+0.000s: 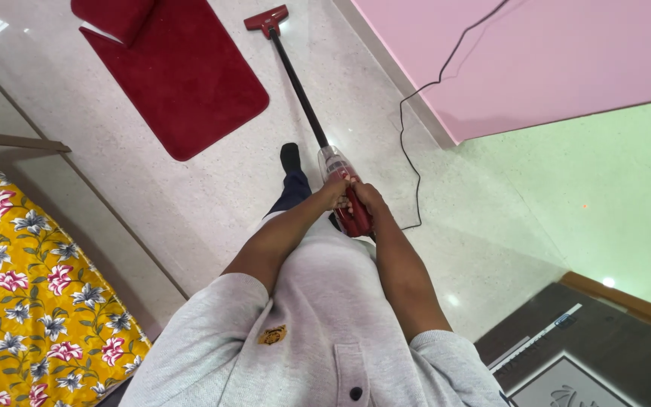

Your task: The person vacuums the floor throughout the room and hallway using a vacuum cleaner.

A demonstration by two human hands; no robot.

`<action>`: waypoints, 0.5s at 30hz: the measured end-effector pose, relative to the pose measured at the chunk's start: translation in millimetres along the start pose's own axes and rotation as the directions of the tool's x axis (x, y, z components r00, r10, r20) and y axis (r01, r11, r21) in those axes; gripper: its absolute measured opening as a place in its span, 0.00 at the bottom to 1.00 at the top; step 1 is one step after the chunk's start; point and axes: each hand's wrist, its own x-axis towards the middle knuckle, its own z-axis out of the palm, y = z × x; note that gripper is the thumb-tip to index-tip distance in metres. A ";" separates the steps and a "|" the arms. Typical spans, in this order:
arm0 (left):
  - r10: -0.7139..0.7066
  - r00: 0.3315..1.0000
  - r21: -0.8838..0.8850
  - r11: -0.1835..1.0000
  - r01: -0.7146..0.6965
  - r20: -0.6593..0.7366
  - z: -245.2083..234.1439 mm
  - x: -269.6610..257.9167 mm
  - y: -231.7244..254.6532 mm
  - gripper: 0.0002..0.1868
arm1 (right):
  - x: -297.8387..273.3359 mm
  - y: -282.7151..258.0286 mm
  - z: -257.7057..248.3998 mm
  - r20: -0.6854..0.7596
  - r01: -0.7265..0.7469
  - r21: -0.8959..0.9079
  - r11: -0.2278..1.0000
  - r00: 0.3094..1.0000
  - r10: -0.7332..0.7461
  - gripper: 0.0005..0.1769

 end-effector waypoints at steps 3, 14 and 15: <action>-0.038 0.998 0.028 0.999 0.039 -0.057 -18.1 12.5 46.6 0.21 | 18.9 -40.4 18.2 -0.021 -0.018 -0.014 1.000 1.000 0.017 0.30; 0.061 0.994 -0.294 0.952 -0.084 -0.089 -99.8 38.2 164.6 0.17 | 72.0 -187.7 77.4 -0.041 0.112 -0.276 0.955 0.991 -0.128 0.34; 0.060 0.992 -0.322 0.942 -0.093 -0.109 -108.2 39.1 170.0 0.17 | 76.9 -195.5 85.7 -0.047 0.110 -0.291 0.951 0.991 -0.128 0.34</action>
